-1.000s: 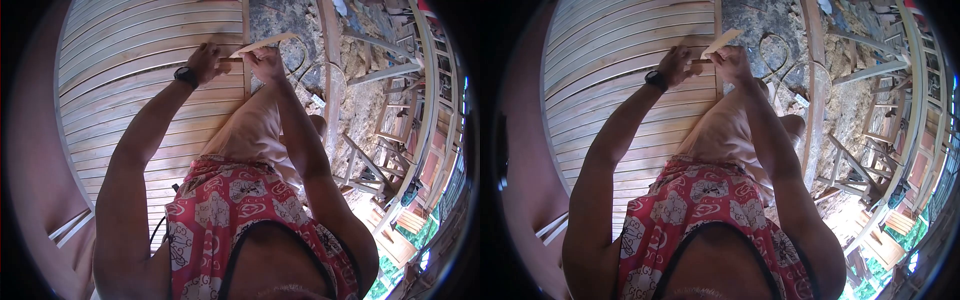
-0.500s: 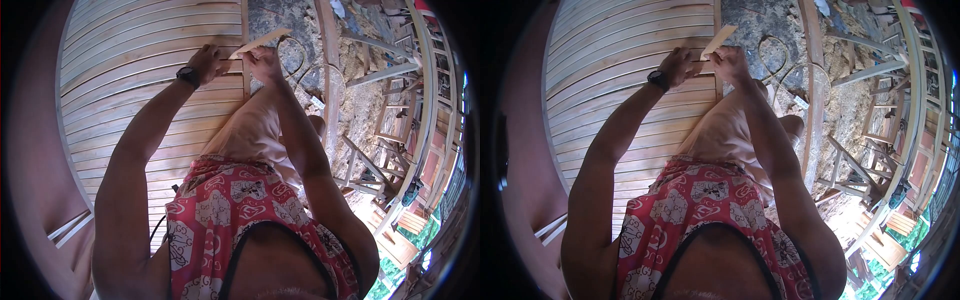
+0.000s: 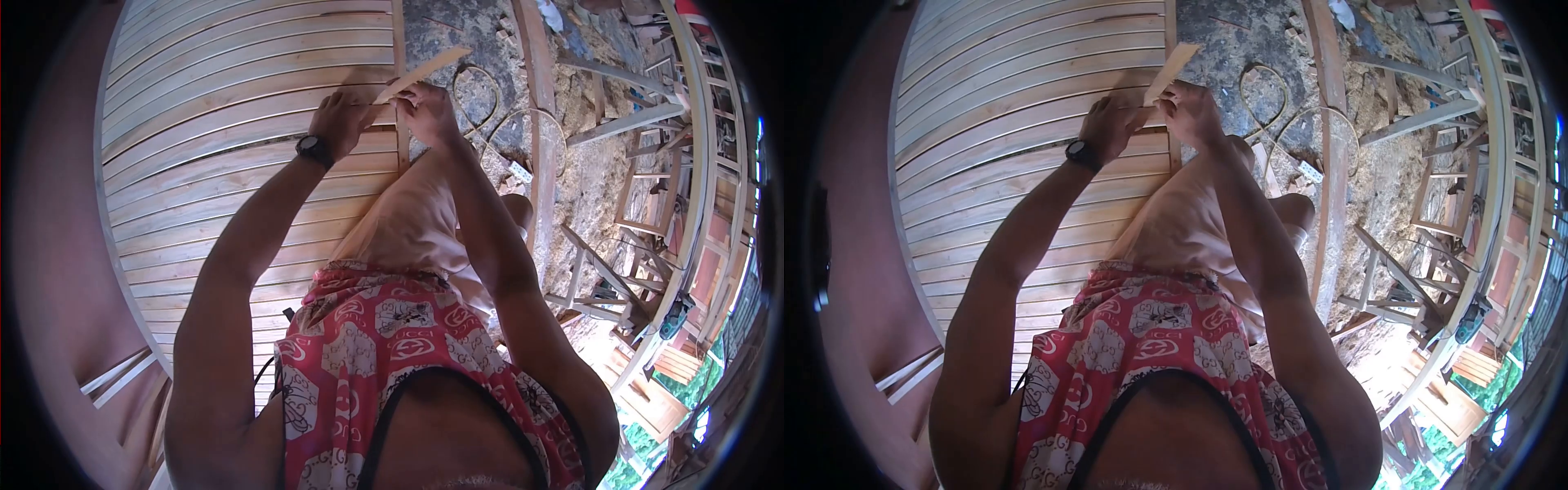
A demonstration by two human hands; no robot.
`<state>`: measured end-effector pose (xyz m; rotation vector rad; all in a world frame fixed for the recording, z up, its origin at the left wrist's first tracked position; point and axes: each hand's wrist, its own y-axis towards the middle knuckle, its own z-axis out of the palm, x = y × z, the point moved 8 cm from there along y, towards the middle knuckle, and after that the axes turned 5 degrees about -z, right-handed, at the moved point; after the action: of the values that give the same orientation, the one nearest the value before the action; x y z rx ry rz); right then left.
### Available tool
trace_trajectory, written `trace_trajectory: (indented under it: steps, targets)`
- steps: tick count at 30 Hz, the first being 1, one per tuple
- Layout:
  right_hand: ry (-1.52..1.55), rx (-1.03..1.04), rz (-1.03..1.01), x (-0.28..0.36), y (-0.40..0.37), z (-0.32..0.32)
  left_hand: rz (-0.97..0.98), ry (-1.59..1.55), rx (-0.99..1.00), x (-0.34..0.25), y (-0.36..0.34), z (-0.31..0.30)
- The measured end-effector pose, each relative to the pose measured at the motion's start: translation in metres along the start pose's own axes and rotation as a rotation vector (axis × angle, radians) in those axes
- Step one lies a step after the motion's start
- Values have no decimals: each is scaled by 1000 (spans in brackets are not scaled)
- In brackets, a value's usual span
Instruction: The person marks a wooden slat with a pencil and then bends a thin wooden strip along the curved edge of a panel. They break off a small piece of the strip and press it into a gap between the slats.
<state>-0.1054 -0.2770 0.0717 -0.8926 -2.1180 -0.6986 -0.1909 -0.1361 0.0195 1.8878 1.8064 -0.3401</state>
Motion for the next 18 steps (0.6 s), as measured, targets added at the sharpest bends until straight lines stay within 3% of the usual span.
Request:
trace_trajectory:
  steps: [7,12,14,18]
  targets:
    - [-75,7,-65,22,3,-12,-40,143,80,-11,-18,14]
    - [-23,-89,-115,51,2,-39,58,133,133,-13,-24,0]
    - [-21,7,-51,53,-10,-33,59,115,179,-13,-22,-3]
    - [-218,46,-135,39,-33,-14,77,79,232,-11,-21,2]
